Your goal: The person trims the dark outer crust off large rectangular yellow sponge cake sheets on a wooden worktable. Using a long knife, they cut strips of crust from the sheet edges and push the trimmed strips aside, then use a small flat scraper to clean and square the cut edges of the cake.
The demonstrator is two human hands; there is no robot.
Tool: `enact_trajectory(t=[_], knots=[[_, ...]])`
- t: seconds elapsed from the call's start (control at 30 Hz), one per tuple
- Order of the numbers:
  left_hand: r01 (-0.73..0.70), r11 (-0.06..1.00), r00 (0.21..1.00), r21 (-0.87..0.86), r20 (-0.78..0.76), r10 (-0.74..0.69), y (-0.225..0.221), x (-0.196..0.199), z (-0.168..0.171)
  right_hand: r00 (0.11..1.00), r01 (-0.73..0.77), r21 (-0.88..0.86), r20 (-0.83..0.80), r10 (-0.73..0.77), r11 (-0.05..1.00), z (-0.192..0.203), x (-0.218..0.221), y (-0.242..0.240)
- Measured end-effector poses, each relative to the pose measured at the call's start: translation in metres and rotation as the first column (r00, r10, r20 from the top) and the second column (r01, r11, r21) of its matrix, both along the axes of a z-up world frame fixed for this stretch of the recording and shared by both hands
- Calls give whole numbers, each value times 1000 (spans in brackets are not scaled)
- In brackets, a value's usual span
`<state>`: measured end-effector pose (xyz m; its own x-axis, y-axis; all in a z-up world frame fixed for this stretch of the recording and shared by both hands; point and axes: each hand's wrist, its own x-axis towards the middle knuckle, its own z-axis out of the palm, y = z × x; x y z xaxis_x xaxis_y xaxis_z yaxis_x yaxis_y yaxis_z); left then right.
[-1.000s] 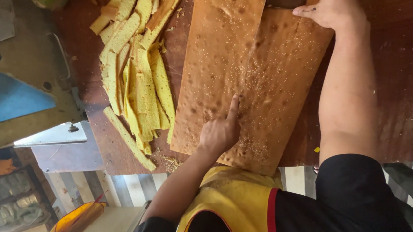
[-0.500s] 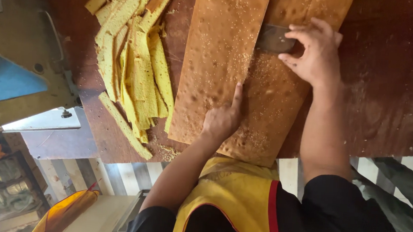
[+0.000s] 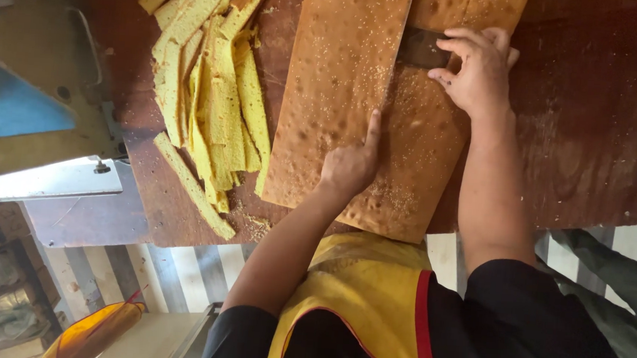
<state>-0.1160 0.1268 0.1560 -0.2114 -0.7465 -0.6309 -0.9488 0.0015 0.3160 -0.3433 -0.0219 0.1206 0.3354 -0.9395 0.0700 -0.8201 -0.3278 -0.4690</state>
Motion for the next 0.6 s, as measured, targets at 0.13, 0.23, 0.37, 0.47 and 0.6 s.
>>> enact_trajectory(t=[0.13, 0.23, 0.37, 0.47, 0.6], knots=[[-29, 999, 1000, -36, 5, 29, 28, 6, 9, 1000, 8, -35, -20, -9, 999, -5, 3, -2], [-42, 998, 999, -50, -36, 40, 72, 14, 15, 997, 33, -21, -64, -34, 999, -15, -1, -5], [-29, 1000, 998, -3, -50, 29, 125, 21, 15, 998, 35, 7, -54, -35, 999, -15, 0, 7], [-25, 1000, 999, -7, -42, 25, 143, 22, 7, 997, 45, 35, -62, -43, 998, -15, 5, 43], [-34, 999, 999, -31, -38, 33, 141, 19, 13, 995, -52, 55, -81, 56, 997, -15, 10, 123]])
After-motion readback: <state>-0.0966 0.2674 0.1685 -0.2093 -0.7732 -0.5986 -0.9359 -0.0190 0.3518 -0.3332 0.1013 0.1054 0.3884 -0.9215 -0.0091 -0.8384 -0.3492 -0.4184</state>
